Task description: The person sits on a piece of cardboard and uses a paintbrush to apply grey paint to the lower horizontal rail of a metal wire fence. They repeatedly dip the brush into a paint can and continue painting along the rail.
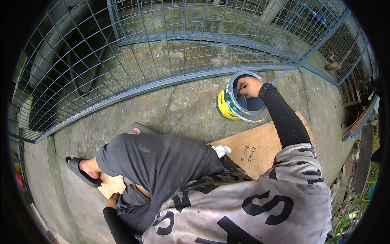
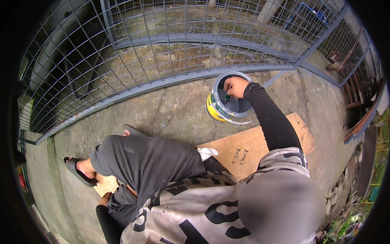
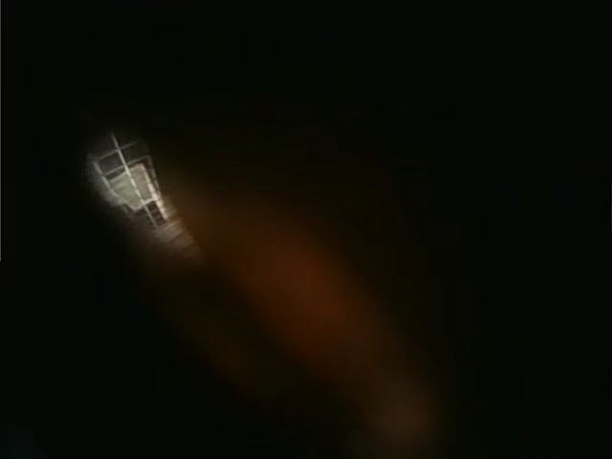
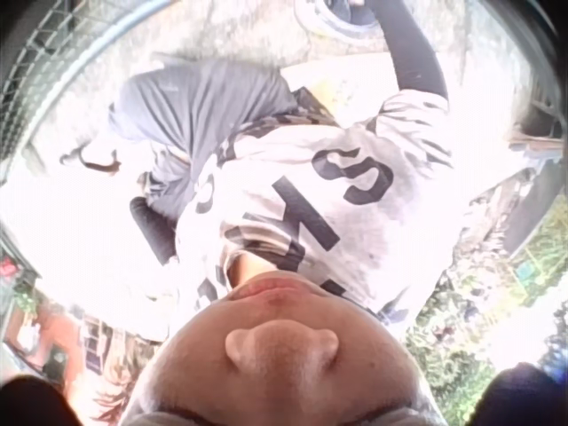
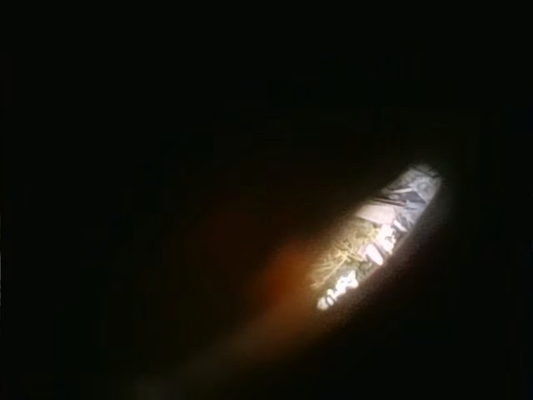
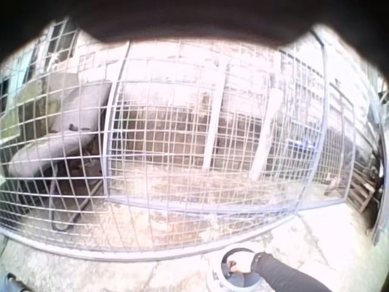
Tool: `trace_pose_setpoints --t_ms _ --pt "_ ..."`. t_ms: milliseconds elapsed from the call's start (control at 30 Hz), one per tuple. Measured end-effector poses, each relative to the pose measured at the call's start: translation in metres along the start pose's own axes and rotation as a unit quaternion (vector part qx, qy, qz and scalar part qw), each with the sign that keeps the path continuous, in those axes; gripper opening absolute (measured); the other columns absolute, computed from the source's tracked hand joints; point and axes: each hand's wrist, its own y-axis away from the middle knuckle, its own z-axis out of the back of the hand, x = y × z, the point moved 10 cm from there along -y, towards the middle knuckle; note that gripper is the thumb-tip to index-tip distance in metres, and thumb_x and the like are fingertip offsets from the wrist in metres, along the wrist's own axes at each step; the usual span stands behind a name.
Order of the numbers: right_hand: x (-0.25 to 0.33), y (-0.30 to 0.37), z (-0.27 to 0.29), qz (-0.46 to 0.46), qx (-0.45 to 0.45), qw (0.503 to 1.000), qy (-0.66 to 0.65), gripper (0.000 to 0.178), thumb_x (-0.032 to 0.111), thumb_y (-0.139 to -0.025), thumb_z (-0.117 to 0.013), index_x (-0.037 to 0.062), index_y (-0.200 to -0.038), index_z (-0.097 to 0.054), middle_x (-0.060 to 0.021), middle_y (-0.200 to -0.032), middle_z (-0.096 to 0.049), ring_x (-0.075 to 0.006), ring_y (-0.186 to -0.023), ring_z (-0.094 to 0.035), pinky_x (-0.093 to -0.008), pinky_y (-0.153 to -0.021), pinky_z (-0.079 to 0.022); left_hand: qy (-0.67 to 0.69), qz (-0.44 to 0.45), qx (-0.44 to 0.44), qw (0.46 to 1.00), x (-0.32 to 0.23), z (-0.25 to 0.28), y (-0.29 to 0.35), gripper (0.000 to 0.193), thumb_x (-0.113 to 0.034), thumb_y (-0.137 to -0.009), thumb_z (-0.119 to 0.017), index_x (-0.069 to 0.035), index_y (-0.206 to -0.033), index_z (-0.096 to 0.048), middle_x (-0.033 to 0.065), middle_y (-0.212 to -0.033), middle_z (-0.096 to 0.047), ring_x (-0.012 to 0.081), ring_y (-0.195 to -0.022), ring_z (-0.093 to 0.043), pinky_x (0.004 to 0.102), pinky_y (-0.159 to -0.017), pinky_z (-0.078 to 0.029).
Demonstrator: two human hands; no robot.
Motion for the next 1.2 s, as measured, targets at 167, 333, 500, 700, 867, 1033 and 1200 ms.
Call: trace_pose_setpoints --t_ms 167,333,500,700,867,1033,1200 --pt "-0.007 -0.010 -0.023 0.025 0.076 0.985 0.155 0.021 0.009 -0.082 -0.063 -0.0011 -0.101 -0.067 -0.0160 -0.090 -0.070 -0.0239 -0.071 -0.068 -0.0355 -0.065 -0.054 -0.016 -0.019 -0.014 1.000 -0.002 0.001 -0.002 0.034 -0.017 -0.090 -0.050 -0.003 -0.122 -0.056 0.0185 -0.115 -0.063 0.0362 -0.103 -0.062 0.0387 -0.087 -0.050" --pt "0.008 0.015 0.006 -0.019 0.029 0.998 -0.060 0.015 0.010 -0.088 -0.060 -0.0004 -0.099 -0.063 -0.0104 -0.091 -0.066 -0.0189 -0.073 -0.068 -0.0311 -0.062 -0.057 -0.014 -0.032 -0.020 0.999 0.002 -0.001 0.001 0.033 -0.016 -0.091 -0.050 -0.003 -0.120 -0.056 0.0195 -0.114 -0.063 0.0359 -0.104 -0.062 0.0386 -0.087 -0.049" --pt "0.029 0.063 0.073 0.007 -0.115 0.971 -0.211 0.015 0.012 -0.091 -0.059 -0.0006 -0.098 -0.055 -0.0100 -0.083 -0.063 -0.0178 -0.064 -0.069 -0.0277 -0.054 -0.058 0.005 -0.013 -0.013 1.000 0.013 -0.006 -0.004 0.030 -0.019 -0.092 -0.051 -0.004 -0.117 -0.058 0.0212 -0.115 -0.062 0.0379 -0.103 -0.062 0.0408 -0.087 -0.050" --pt "0.009 0.108 0.126 0.067 -0.251 0.878 -0.402 0.020 0.019 -0.094 -0.060 0.0002 -0.099 -0.056 -0.0078 -0.074 -0.063 -0.0163 -0.058 -0.066 -0.0260 -0.048 -0.056 0.017 0.014 -0.002 1.000 -0.003 0.005 -0.003 0.030 -0.020 -0.095 -0.049 -0.004 -0.118 -0.059 0.0182 -0.114 -0.063 0.0320 -0.096 -0.064 0.0378 -0.084 -0.051" --pt "-0.018 0.121 0.137 0.071 -0.333 0.796 -0.500 0.030 0.034 -0.093 -0.063 0.0036 -0.092 -0.058 -0.0064 -0.070 -0.061 -0.0124 -0.049 -0.058 -0.0240 -0.044 -0.047 0.040 0.008 -0.027 0.999 -0.011 0.012 0.002 0.028 -0.020 -0.093 -0.051 -0.004 -0.115 -0.059 0.0201 -0.110 -0.064 0.0371 -0.101 -0.062 0.0395 -0.085 -0.049" --pt "-0.045 0.118 0.129 0.052 -0.356 0.792 -0.493 0.043 0.049 -0.094 -0.058 0.0058 -0.091 -0.053 -0.0138 -0.078 -0.067 -0.0130 -0.048 -0.057 -0.0247 -0.044 -0.047 0.012 0.001 -0.038 0.999 0.001 0.004 -0.001 0.030 -0.022 -0.093 -0.051 -0.004 -0.116 -0.058 0.0198 -0.112 -0.064 0.0368 -0.102 -0.062 0.0391 -0.086 -0.049" --pt "-0.057 0.122 0.119 0.015 -0.389 0.783 -0.485 0.047 0.054 -0.094 -0.054 0.0073 -0.096 -0.049 -0.0204 -0.085 -0.070 -0.0168 -0.053 -0.063 -0.0277 -0.048 -0.053 0.016 0.024 -0.014 0.999 -0.019 0.015 0.003 0.032 -0.022 -0.093 -0.050 -0.005 -0.118 -0.058 0.0186 -0.114 -0.063 0.0365 -0.103 -0.062 0.0394 -0.087 -0.049"
